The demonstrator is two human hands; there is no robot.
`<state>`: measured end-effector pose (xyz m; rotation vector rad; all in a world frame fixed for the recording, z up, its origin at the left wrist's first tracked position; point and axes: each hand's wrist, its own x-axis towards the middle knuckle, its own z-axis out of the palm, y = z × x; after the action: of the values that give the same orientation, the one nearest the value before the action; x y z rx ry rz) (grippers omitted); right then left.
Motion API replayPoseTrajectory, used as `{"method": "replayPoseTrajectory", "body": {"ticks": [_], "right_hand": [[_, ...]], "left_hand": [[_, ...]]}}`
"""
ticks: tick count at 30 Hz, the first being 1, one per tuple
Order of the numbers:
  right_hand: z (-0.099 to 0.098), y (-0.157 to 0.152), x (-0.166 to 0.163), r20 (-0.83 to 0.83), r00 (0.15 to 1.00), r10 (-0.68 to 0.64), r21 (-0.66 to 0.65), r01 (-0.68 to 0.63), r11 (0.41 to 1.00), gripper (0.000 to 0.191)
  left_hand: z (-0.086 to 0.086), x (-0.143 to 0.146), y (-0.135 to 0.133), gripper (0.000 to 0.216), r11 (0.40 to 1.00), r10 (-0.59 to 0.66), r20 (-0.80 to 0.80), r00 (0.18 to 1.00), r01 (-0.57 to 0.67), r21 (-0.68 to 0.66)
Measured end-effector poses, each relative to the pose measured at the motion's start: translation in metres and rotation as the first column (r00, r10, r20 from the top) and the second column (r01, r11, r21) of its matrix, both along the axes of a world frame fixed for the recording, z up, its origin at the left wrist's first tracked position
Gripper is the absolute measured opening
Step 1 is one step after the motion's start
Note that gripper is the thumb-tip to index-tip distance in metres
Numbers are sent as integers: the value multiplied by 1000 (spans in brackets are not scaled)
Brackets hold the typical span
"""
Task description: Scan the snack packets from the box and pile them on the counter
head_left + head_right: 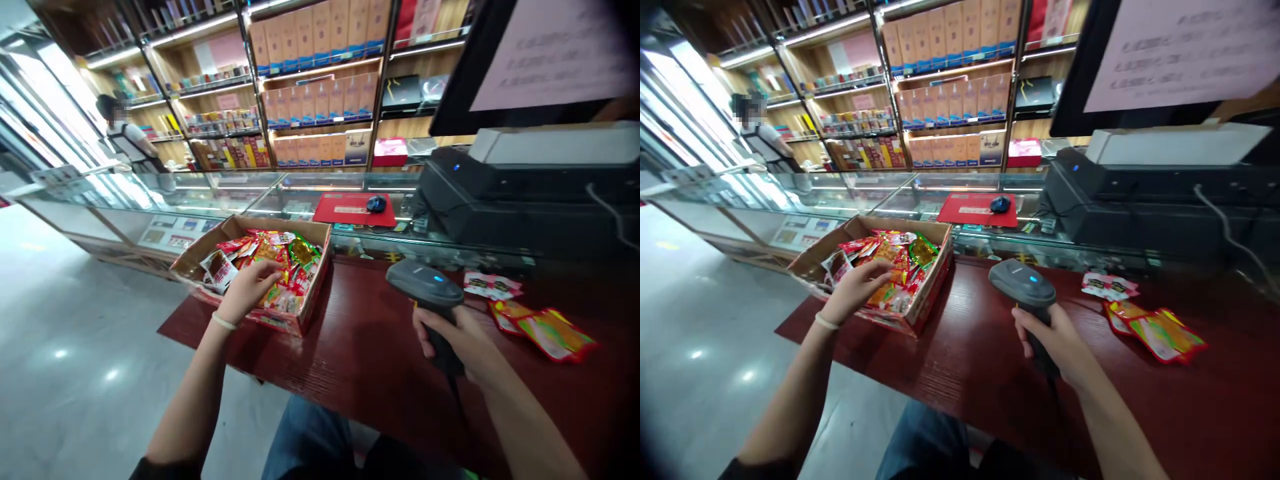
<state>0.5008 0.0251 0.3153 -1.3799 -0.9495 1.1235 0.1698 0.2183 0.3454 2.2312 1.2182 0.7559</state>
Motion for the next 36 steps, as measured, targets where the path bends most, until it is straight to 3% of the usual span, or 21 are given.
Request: {"method": "replayPoseTrajectory", "body": {"ticks": [7, 12, 16, 18, 19, 21, 23, 26, 31, 34, 36], "right_hand": [[5, 39, -27, 50, 987, 151, -30, -149, 988, 41], [5, 48, -33, 101, 973, 209, -34, -206, 978, 40], [7, 50, -35, 101, 972, 210, -40, -207, 977, 40], [7, 49, -36, 98, 974, 204, -38, -201, 979, 39], [7, 48, -35, 97, 975, 200, -34, -197, 980, 39], [7, 46, -33, 95, 977, 192, -24, -190, 981, 38], [7, 43, -29, 84, 979, 187, -13, -186, 982, 37], [7, 38, -19, 51, 982, 181, 6, -182, 983, 36], [4, 26, 1, 35, 991, 132, 44, -133, 990, 35], [-1, 18, 17, 13, 998, 56, 47, -56, 997, 34], [-5, 12, 30, -14, 1000, -6, 41, 7, 999, 32]], "left_hand": [[-9, 2, 12, 28, 997, -49, -249, 967, 33, -69], [-11, 7, 14, 42, 968, -224, -453, 863, 144, -204], [-14, 8, 22, 33, 929, -355, -469, 809, 250, -272], [-14, 9, 24, 29, 948, -309, -453, 836, 234, -215], [-15, 9, 23, 27, 972, -229, -438, 869, 182, -147], [-14, 9, 22, 22, 1000, -1, -349, 937, 4, 9], [-13, 9, 19, 16, 984, 172, -169, 970, -160, 81], [-6, 12, 12, 14, 972, 232, 174, 957, -236, 2], [18, 49, -20, 20, 982, 170, 576, 800, -88, -168], [26, 89, -53, 22, 978, 76, 684, 725, 79, -192], [21, 119, -72, 23, 972, 21, 709, 705, 151, -179]]}}
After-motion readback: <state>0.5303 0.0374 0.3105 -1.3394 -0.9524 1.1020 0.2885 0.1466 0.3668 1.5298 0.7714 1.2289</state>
